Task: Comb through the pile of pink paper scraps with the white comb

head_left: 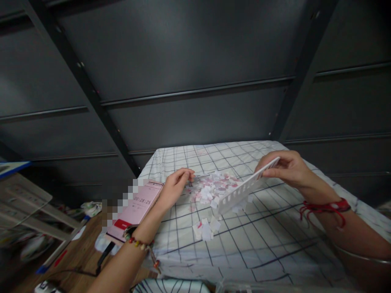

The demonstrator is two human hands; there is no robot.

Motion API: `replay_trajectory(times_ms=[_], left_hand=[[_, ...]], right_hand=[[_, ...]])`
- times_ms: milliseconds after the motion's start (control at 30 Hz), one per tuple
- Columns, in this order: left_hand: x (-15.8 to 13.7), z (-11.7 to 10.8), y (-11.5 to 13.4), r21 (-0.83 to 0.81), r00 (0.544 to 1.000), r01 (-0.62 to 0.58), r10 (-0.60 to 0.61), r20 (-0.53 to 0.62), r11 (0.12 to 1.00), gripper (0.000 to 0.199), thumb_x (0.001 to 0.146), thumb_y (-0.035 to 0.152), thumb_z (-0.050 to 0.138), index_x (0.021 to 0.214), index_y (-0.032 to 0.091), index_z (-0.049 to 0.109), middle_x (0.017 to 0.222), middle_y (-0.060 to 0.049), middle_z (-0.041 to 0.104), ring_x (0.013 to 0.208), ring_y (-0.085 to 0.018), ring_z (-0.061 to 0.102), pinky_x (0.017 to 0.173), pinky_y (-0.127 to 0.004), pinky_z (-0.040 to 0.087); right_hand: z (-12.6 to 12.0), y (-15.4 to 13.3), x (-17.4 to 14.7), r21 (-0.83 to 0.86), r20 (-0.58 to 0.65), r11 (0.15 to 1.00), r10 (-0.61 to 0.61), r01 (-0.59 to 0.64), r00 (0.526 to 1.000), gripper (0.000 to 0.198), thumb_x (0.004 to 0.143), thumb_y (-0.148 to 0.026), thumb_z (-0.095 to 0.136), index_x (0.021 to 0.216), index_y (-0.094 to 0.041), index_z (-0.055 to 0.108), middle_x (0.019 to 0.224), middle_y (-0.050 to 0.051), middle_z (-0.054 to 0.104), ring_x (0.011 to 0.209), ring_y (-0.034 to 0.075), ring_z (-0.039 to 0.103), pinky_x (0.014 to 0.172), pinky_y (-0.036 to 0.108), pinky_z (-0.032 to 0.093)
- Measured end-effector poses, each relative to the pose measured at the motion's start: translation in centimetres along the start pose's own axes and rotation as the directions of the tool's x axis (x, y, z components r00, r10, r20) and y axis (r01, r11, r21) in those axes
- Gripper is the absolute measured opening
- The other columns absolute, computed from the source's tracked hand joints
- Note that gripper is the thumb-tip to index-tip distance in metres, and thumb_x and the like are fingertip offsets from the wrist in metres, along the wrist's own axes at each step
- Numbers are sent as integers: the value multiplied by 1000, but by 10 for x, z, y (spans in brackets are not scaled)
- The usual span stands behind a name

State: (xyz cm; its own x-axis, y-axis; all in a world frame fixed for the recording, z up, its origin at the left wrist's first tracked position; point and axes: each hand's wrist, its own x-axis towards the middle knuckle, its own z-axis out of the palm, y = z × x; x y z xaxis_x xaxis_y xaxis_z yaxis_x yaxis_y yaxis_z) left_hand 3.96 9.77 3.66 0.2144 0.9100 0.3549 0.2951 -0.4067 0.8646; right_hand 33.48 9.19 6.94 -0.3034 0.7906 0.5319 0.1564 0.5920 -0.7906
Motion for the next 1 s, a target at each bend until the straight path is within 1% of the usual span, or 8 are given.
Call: replay_trajectory(times_ms=[133, 333, 500, 567, 667, 800, 900, 1000], left_hand=[[0, 0, 2, -7, 1000, 11, -11, -1, 1000, 21, 83, 28, 44, 82, 15, 59, 76, -4, 61, 73, -15, 57, 70, -28, 45], [0, 1, 4, -17, 1000, 4, -3, 6, 1000, 20, 83, 29, 44, 83, 15, 59, 76, -3, 61, 73, -14, 56, 70, -28, 44], [0, 1, 4, -6, 1000, 12, -12, 0, 1000, 20, 83, 28, 44, 84, 15, 59, 77, -3, 61, 73, -15, 56, 70, -28, 45], [0, 1, 4, -4, 1000, 14, -14, 1, 1000, 20, 83, 28, 44, 84, 16, 59, 77, -3, 61, 74, -15, 57, 71, -28, 45], [0, 0, 3, -2, 1000, 5, -5, 6, 1000, 21, 83, 29, 43, 84, 16, 59, 76, -3, 61, 74, -15, 56, 71, -28, 44], [0, 0, 3, -7, 1000, -1, 1, 8, 1000, 21, 84, 30, 44, 83, 15, 59, 76, -3, 61, 73, -15, 56, 70, -28, 44], [0, 0, 3, -9, 1000, -6, 7, 7, 1000, 21, 84, 30, 44, 83, 15, 59, 76, -3, 61, 74, -15, 56, 70, -28, 44], [0, 0, 3, -6, 1000, -2, 2, 3, 1000, 21, 84, 30, 43, 83, 15, 59, 77, -3, 61, 73, -15, 56, 69, -28, 44]], right_hand=[[5, -2, 1, -8, 12, 1000, 16, -16, 1000, 15, 58, -34, 74, 62, -22, 65, 57, -1, 63, 53, 11, 57, 48, 22, 44], [6, 1, 2, -23, -97, 1000, -5, 3, 995, 18, 57, -36, 74, 62, -22, 65, 59, -1, 63, 54, 12, 58, 48, 23, 45], [11, -4, 2, -25, -35, 999, 25, -26, 999, 19, 56, -38, 75, 60, -22, 65, 56, 0, 62, 52, 12, 57, 46, 24, 45], [16, -5, 2, -21, -33, 999, 28, -29, 999, 18, 56, -37, 74, 61, -22, 65, 55, -1, 62, 52, 12, 57, 46, 23, 45], [19, -3, 2, -17, -68, 1000, 19, -20, 997, 17, 57, -37, 74, 61, -23, 65, 57, -1, 63, 52, 12, 57, 46, 23, 45], [13, -1, 1, -3, -138, 1000, 10, -11, 990, 18, 57, -38, 74, 61, -23, 64, 59, 0, 64, 54, 13, 58, 48, 25, 46], [13, -2, 1, -24, -96, 1000, 4, -7, 995, 17, 57, -36, 74, 61, -23, 65, 59, 0, 64, 54, 13, 58, 48, 25, 45], [21, -3, 2, -16, -41, 1000, 11, -12, 999, 14, 59, -34, 73, 62, -23, 65, 58, -1, 64, 55, 12, 58, 49, 23, 45]])
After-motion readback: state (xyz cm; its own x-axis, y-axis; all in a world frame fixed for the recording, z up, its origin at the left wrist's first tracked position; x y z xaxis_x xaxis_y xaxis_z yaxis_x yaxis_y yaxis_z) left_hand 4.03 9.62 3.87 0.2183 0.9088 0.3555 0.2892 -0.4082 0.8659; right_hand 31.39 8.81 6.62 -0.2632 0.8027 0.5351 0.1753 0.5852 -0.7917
